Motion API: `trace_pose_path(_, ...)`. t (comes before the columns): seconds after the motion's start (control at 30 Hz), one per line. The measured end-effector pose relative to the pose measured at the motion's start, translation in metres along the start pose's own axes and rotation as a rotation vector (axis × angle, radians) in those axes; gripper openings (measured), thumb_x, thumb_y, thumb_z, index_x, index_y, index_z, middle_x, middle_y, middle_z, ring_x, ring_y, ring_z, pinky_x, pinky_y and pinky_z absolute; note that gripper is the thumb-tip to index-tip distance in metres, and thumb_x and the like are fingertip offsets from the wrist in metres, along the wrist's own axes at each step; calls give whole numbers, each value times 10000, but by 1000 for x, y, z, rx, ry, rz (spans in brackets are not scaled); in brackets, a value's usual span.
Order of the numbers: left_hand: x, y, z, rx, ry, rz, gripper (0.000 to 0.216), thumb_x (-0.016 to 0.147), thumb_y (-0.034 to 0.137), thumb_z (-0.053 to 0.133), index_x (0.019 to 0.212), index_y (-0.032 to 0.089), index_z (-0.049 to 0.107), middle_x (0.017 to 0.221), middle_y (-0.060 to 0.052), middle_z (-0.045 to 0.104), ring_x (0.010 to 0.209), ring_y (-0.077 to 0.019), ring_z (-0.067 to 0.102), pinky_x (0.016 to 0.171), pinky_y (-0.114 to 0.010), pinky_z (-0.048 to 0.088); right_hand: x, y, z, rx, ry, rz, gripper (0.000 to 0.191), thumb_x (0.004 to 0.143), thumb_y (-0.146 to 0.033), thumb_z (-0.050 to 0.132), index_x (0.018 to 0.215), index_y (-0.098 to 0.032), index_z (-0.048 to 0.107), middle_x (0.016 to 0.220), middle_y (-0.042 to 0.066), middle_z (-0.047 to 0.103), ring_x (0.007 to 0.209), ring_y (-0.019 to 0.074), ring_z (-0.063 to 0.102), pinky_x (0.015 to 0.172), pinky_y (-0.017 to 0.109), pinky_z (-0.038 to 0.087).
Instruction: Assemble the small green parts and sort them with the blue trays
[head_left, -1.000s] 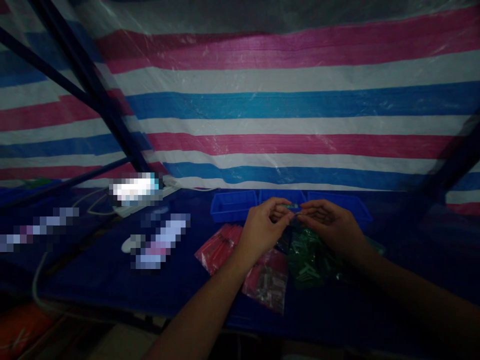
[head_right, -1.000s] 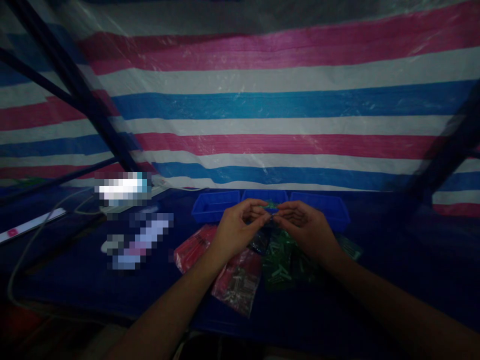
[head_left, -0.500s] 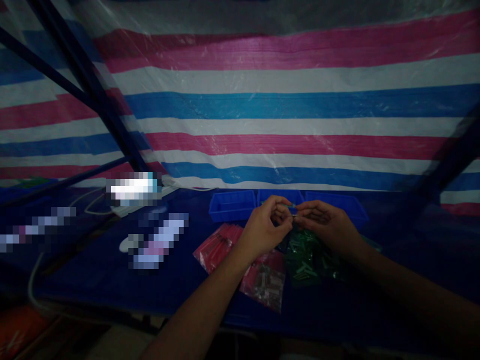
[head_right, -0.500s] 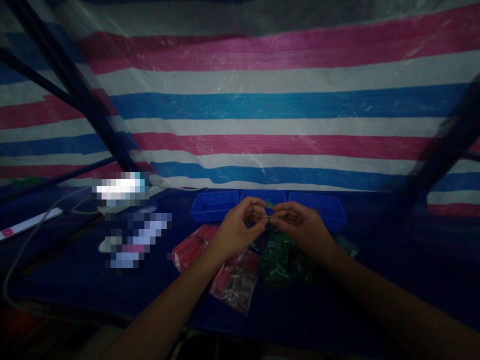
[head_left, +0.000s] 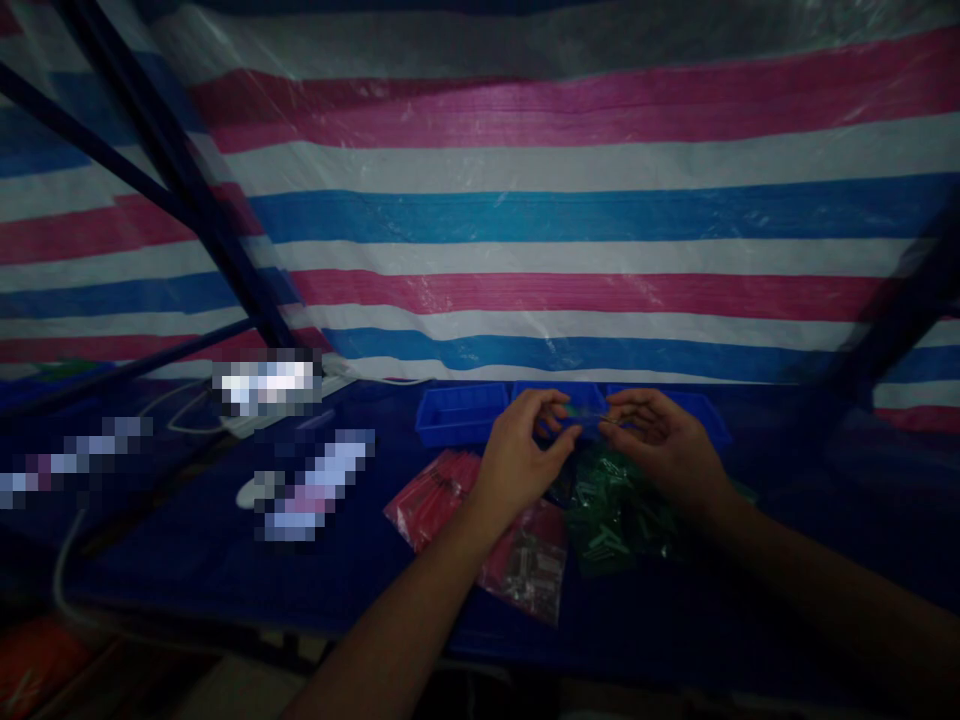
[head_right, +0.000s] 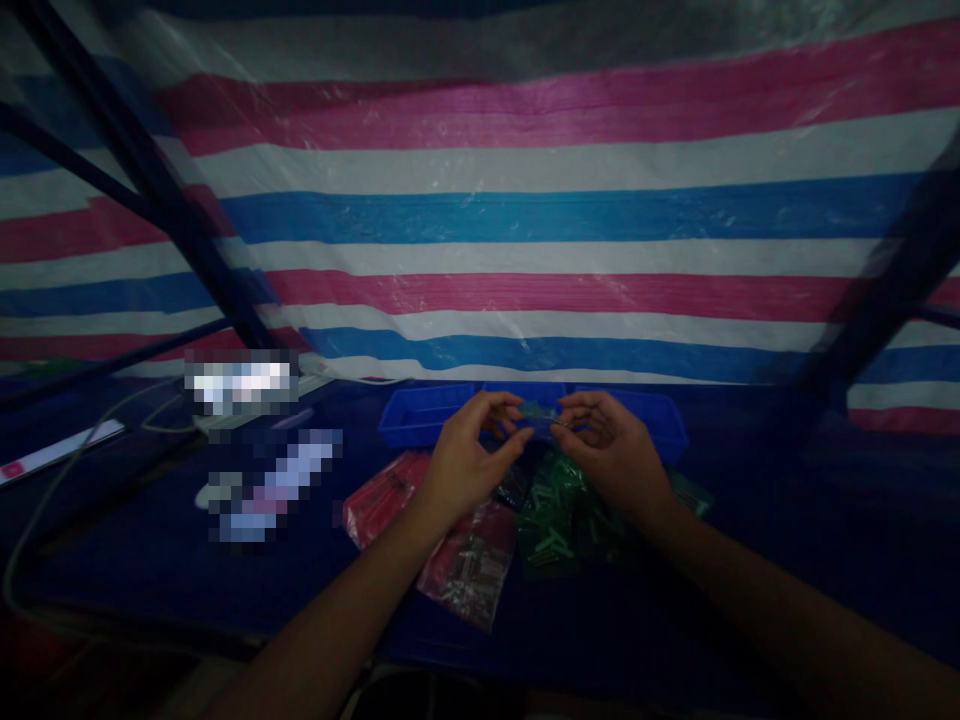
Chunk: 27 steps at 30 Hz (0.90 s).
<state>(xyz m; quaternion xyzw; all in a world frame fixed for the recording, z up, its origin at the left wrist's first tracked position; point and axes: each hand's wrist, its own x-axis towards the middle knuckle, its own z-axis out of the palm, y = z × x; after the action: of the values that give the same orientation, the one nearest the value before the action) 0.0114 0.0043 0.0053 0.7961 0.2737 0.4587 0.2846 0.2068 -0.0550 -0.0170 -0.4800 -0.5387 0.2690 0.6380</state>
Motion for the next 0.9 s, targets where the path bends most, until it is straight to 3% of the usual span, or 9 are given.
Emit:
trace_pose_path(0.07, 0, 4, -2, 59, -2, -4, 216, 900, 272, 734, 1092, 183, 696, 972, -48, 736, 841, -176, 687, 783, -311, 536, 1, -1, -3, -72, 56, -19, 355, 789, -387, 868, 1032, -223, 668, 913, 38, 705, 832, 190, 705, 766, 316, 601)
trace_pose_path(0.17, -1, 13, -3, 46, -137, 14, 200, 970, 353, 666, 1058, 192, 744, 979, -45, 770, 872, -180, 711, 775, -295, 523, -1, -2, -7, -196, 59, -86, 300, 828, -390, 835, 1007, -227, 657, 874, 29, 703, 735, 184, 695, 685, 316, 590)
trace_pose_path(0.3, -3, 19, -5, 38, -290, 37, 290, 991, 437, 637, 1111, 209, 771, 1019, -45, 787, 894, -189, 719, 774, -286, 522, -6, -3, -9, -383, -126, -269, 148, 893, -303, 763, 1007, -249, 685, 978, 43, 731, 806, 203, 722, 728, 337, 599)
trace_pose_path(0.4, -2, 16, -6, 42, -267, 17, 304, 986, 425, 647, 1155, 203, 768, 1065, -62, 788, 931, -203, 722, 803, -295, 532, -8, -3, -9, -463, -241, -364, 179, 914, -256, 730, 1090, -272, 707, 1096, 44, 748, 926, 227, 745, 848, 375, 605)
trace_pose_path(0.47, -1, 13, -7, 33, -241, 0, 302, 990, 391, 643, 1203, 209, 756, 1119, -67, 786, 968, -208, 723, 829, -301, 539, -8, -4, -8, -457, -256, -350, 207, 920, -264, 732, 1125, -282, 705, 1108, 35, 757, 923, 225, 754, 859, 379, 610)
trace_pose_path(0.6, 0, 8, -7, 42, -222, -47, 236, 980, 310, 647, 1154, 210, 771, 1042, -43, 800, 897, -188, 727, 789, -284, 529, -8, -6, -7, -397, -172, -294, 193, 919, -306, 747, 1100, -266, 693, 1076, 44, 746, 839, 208, 746, 778, 362, 621)
trace_pose_path(0.7, -1, 8, -7, 42, -233, -78, 188, 965, 294, 660, 1071, 194, 779, 952, -28, 797, 833, -174, 719, 743, -269, 512, -8, -8, -6, -360, -96, -261, 347, 895, -359, 782, 1204, -254, 664, 1166, 83, 699, 861, 212, 730, 756, 362, 622)
trace_pose_path(0.77, -1, 9, -7, 21, -264, -70, 187, 968, 308, 658, 1053, 187, 772, 949, -25, 792, 826, -167, 712, 739, -263, 507, -6, -8, -7, -319, -115, -241, 431, 890, -374, 791, 1282, -263, 648, 1212, 92, 682, 918, 223, 729, 784, 368, 625)
trace_pose_path(0.9, -1, 12, -8, 67, -297, -15, 220, 991, 350, 627, 1035, 198, 781, 904, -18, 783, 772, -154, 690, 698, -257, 477, -4, -10, -10, -352, -169, -301, 190, 921, -319, 762, 1106, -281, 748, 1047, 47, 736, 920, 224, 726, 812, 374, 596)
